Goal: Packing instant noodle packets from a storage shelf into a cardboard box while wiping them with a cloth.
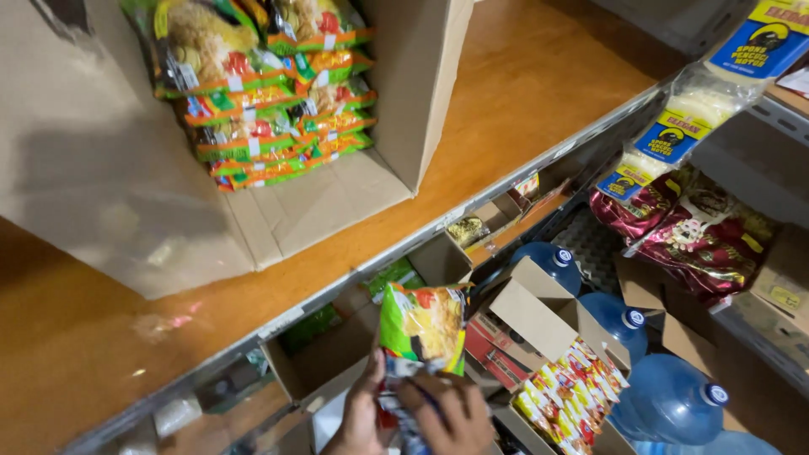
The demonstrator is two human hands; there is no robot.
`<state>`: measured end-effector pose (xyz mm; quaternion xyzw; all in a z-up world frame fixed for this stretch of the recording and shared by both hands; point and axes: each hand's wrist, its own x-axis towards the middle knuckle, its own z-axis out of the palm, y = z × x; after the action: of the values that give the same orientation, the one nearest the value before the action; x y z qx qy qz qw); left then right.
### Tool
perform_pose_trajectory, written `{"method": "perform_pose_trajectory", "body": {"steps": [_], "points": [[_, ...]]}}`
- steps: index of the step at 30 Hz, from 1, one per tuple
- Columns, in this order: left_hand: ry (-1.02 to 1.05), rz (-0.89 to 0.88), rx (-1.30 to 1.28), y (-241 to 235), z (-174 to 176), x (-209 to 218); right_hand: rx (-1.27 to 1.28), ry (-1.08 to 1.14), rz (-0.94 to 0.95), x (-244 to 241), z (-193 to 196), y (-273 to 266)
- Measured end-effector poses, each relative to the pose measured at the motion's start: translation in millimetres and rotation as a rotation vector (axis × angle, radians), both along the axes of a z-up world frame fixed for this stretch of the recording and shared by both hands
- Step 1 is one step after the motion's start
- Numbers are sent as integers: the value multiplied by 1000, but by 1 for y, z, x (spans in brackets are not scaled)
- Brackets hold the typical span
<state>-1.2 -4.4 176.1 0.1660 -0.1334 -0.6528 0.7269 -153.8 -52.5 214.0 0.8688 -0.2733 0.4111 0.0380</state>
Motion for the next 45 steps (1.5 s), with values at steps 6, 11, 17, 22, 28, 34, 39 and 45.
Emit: {"method": "perform_pose_trajectory", "body": {"steps": [6, 11, 17, 22, 28, 34, 39, 45], "points": [[-9, -118, -87, -7, 49, -15, 304, -124, -322, -4, 120, -28], [16, -102, -123, -12, 14, -26, 203, -121, -203, -3, 102, -18], [-67, -20, -49, -25, 16, -38, 167, -184, -73, -10, 50, -15], [-53, -96, -129, -39, 59, -69, 242, -360, -172, -37, 106, -49], [131, -187, -95, -60, -29, -95, 193, -65, -96, -71, 62, -45], [97, -245, 29, -77, 21, -126, 131, -78, 49, -123, 68, -74], [2, -345, -19, -83, 34, -158, 284, -188, -408, -157, 99, -101], [188, -329, -47, -109, 25, -177, 93, -114, -204, -170, 48, -65]]}}
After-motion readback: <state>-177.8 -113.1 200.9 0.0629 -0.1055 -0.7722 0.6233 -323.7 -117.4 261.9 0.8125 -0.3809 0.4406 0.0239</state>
